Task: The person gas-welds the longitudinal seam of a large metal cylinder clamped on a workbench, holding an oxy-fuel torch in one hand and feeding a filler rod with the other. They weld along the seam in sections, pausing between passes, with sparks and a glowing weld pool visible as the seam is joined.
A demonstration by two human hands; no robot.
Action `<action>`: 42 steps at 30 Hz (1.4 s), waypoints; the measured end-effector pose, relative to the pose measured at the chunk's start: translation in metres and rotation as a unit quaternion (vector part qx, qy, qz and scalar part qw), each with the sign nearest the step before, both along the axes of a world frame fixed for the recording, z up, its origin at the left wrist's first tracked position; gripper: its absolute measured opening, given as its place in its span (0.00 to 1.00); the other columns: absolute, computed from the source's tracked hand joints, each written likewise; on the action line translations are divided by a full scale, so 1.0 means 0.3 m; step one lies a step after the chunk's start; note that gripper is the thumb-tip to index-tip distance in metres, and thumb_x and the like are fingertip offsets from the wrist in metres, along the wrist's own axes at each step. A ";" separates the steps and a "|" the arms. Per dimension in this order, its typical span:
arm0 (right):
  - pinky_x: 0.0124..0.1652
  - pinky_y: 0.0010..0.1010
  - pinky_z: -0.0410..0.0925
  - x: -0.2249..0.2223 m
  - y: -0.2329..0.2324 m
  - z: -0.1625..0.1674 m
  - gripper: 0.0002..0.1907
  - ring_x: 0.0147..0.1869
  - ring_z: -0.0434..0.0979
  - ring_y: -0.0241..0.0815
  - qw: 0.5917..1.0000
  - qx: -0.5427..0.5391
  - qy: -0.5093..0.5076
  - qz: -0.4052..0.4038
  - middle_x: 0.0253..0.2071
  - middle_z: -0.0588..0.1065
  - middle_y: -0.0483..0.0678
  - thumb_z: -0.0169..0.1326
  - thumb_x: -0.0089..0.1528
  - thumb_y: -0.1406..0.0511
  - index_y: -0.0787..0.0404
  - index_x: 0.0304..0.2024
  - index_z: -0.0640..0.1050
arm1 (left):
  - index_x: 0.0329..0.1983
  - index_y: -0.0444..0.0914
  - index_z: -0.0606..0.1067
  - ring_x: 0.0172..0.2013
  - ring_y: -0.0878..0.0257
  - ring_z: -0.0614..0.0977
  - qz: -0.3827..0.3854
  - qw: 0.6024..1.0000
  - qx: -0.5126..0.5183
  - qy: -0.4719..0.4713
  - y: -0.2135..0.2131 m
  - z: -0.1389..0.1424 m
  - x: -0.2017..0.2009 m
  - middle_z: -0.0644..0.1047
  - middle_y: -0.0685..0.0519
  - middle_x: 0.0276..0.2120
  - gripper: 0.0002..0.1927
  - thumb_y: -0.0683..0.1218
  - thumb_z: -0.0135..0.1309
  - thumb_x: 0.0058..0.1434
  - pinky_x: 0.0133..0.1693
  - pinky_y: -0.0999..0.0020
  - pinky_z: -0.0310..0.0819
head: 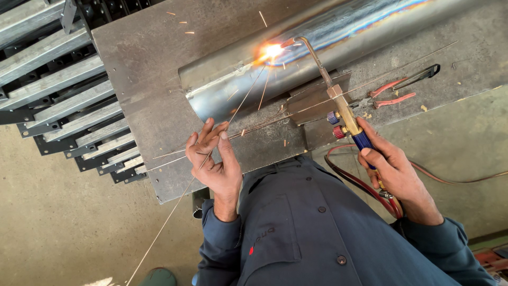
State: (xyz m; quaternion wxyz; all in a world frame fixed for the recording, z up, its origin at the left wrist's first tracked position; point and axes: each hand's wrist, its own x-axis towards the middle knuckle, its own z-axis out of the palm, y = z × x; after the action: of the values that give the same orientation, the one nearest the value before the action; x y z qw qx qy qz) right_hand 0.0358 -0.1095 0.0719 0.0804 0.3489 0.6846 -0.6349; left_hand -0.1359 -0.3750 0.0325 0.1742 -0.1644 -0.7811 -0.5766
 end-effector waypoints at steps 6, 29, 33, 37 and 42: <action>0.21 0.23 0.61 -0.003 0.002 -0.001 0.36 0.21 0.59 0.30 1.000 0.002 -0.001 0.007 0.26 0.65 0.44 0.42 0.65 0.67 0.46 0.77 0.58 | 0.43 0.38 0.68 0.63 0.53 0.79 0.003 1.000 -0.010 0.005 0.002 0.000 -0.003 0.85 0.45 0.42 0.07 0.35 0.53 0.71 0.74 0.55 0.48; 0.21 0.22 0.60 -0.012 0.004 0.004 0.36 0.18 0.60 0.31 1.000 -0.013 -0.016 0.002 0.26 0.64 0.43 0.43 0.65 0.67 0.47 0.77 0.59 | 0.42 0.37 0.69 0.63 0.54 0.79 0.008 1.000 -0.019 0.010 0.014 0.007 -0.017 0.85 0.46 0.42 0.06 0.35 0.54 0.71 0.73 0.56 0.48; 0.20 0.22 0.60 -0.015 0.004 0.002 0.37 0.19 0.60 0.30 1.000 -0.018 -0.019 -0.002 0.26 0.64 0.43 0.43 0.64 0.67 0.46 0.77 0.58 | 0.42 0.37 0.68 0.63 0.54 0.79 0.004 1.000 -0.020 0.006 0.016 0.002 -0.017 0.85 0.45 0.42 0.07 0.35 0.54 0.71 0.74 0.56 0.47; 0.20 0.21 0.60 -0.015 0.004 0.001 0.37 0.18 0.60 0.30 1.000 -0.018 -0.016 0.000 0.26 0.64 0.43 0.43 0.64 0.67 0.46 0.77 0.58 | 0.43 0.37 0.69 0.64 0.54 0.79 0.006 1.000 -0.013 0.007 0.016 -0.004 -0.018 0.85 0.44 0.41 0.07 0.34 0.54 0.71 0.74 0.57 0.47; 0.20 0.22 0.60 -0.017 0.002 -0.002 0.37 0.18 0.60 0.30 1.000 -0.019 -0.014 0.001 0.26 0.64 0.43 0.43 0.64 0.67 0.46 0.77 0.58 | 0.44 0.37 0.68 0.65 0.54 0.77 -0.003 1.000 0.001 -0.002 0.022 -0.008 -0.018 0.84 0.44 0.42 0.07 0.34 0.53 0.71 0.74 0.57 0.47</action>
State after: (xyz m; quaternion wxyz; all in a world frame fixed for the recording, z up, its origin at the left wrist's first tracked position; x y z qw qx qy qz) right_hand 0.0306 -0.1089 0.0712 0.0974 0.3559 0.6713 -0.6428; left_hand -0.1412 -0.3685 0.0303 0.1715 -0.1653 -0.7804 -0.5781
